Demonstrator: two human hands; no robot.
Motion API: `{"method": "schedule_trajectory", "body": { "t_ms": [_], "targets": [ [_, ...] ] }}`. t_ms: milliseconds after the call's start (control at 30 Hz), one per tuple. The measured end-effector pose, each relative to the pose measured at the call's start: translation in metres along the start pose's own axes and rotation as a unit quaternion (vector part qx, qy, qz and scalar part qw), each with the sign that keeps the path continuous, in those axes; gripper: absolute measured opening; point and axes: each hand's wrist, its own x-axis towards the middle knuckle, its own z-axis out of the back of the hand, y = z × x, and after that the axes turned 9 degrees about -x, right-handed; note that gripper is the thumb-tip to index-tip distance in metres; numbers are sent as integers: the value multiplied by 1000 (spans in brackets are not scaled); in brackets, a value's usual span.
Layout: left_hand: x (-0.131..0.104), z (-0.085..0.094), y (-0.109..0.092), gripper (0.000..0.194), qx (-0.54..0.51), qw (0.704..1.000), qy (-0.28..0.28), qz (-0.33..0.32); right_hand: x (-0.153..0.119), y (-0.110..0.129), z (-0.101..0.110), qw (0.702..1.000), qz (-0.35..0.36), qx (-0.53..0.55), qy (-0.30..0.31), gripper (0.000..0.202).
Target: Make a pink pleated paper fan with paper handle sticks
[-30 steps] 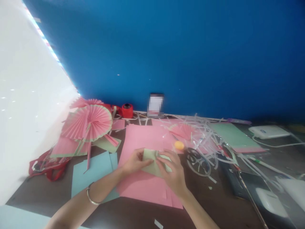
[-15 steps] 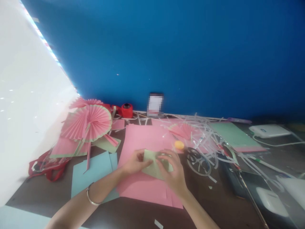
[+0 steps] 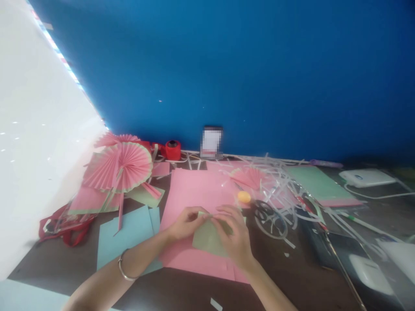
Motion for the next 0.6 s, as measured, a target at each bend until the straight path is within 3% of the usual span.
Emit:
{"method": "schedule_trajectory", "body": {
  "t_ms": [333,600],
  "targets": [
    [3,2,9,31,64,998,-3,-24,-5,-5,-2,997,32,-12,72,8],
    [5,0,10,41,-8,1000,-13,14,-3,-4,-3,994,41,-2,103,7]
  ]
}}
